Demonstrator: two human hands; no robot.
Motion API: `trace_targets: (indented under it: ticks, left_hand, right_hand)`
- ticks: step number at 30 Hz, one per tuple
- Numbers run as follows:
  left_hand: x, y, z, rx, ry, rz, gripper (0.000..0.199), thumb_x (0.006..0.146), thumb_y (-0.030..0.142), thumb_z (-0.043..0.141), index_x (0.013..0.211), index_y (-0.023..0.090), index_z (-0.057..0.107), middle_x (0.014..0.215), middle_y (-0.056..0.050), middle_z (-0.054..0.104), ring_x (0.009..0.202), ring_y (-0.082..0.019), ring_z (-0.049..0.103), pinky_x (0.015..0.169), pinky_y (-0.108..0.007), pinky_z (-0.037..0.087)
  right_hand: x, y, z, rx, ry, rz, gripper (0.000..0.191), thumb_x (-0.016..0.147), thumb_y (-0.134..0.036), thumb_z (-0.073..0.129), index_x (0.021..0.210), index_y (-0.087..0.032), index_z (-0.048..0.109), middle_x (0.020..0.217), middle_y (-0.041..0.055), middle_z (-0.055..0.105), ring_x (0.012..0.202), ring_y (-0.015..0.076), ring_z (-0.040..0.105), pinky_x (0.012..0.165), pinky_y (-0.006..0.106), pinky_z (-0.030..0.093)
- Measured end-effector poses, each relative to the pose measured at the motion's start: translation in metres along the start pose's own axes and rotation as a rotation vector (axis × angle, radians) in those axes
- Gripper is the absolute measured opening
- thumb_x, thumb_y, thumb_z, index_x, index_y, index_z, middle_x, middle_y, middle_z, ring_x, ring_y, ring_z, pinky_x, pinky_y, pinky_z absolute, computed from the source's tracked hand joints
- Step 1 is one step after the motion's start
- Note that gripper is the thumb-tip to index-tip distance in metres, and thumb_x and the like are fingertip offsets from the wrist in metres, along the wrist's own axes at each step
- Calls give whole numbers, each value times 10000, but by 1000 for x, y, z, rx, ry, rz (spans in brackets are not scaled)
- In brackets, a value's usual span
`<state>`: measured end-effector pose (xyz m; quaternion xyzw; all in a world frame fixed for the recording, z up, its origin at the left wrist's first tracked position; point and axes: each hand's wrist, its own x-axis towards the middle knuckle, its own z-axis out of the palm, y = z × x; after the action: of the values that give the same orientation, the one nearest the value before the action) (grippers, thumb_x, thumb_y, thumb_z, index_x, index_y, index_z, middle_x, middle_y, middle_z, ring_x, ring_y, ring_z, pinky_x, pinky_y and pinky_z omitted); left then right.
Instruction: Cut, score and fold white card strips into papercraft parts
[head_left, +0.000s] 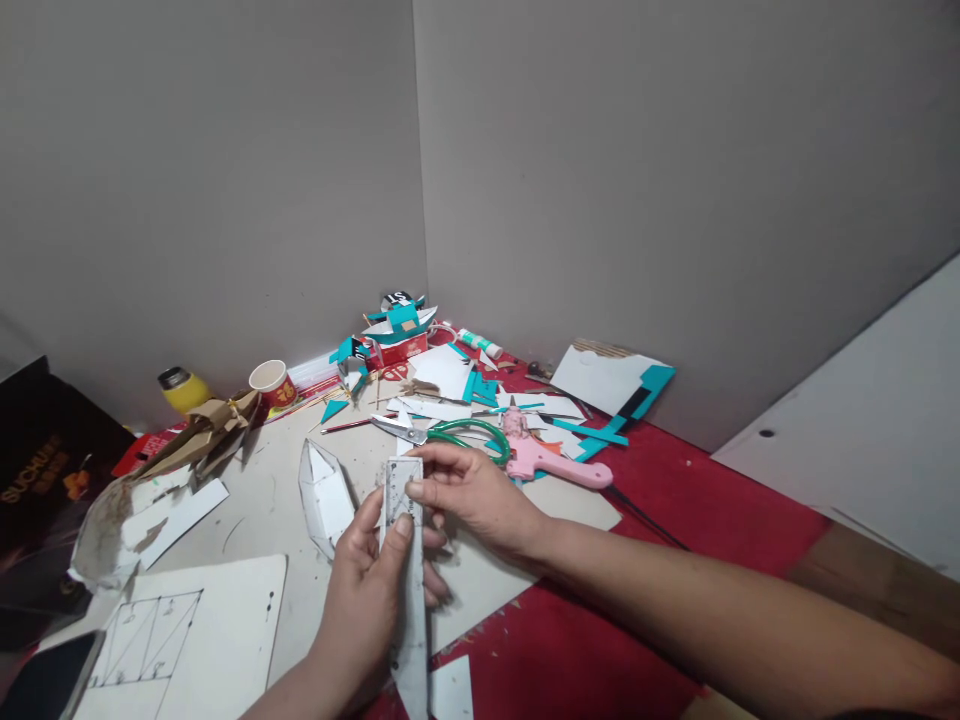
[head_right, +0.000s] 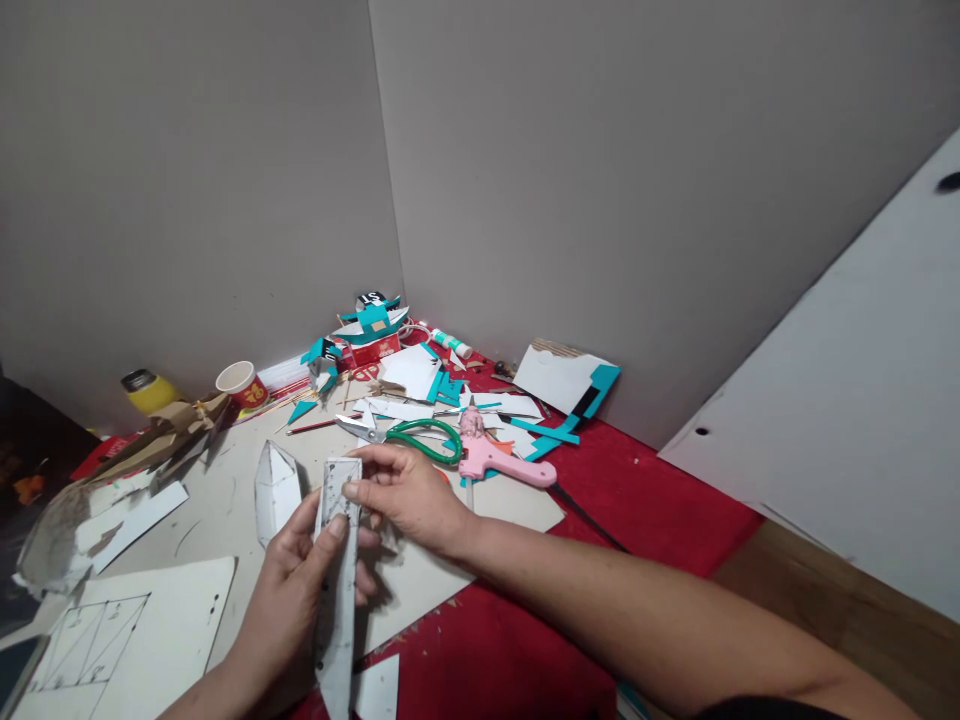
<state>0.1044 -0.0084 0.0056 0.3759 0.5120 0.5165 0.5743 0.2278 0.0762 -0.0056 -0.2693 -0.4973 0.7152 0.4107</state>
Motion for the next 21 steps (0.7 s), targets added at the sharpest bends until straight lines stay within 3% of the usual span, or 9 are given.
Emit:
trace_targets:
  ticks: [6,8,12,17,21]
  left_hand:
    - [0,3,-3,-24,82,16,329,856,408,573,1081,179,503,843,-62,706,467,-95,591,440,-204,478]
    - [2,2,-5,-29,124,34,302,855,408,574,1045,186,497,853,-54,710,483,-97,604,460,-213,500]
    - [4,-1,-8,-50,154,45,295,849,405,585,1028,198,476,860,-49,715,499,-104,617,459,-218,514]
    - [2,-3,-8,-60,135,51,307,854,397,579,1066,196,485,864,-47,714,512,-106,623,474,-224,525]
    - [1,-2,-7,-54,120,72,299,861,401,564,1078,206,495,851,-28,705,516,-107,622,498,-242,535]
  right_hand:
    - [2,-15,-6,-182,66,-78,315,805,-392,631,1019,-162,639,610,-45,554,486,79,497,472,214,410]
    - [2,-27,-14,-422,99,-180,265,833,-354,592,1013,-165,642,673,-16,595,551,102,529,521,237,426]
    - [-1,-51,-29,-1169,99,-360,168,861,-239,542,943,-160,666,903,66,674,812,178,596,691,284,429]
    - [-1,-55,-33,-1863,-32,-158,173,880,-237,503,890,-137,644,899,129,673,838,245,608,678,312,391]
    - [9,-38,-31,-2016,-94,-66,155,840,-106,474,877,-103,624,832,161,680,767,256,621,660,329,368]
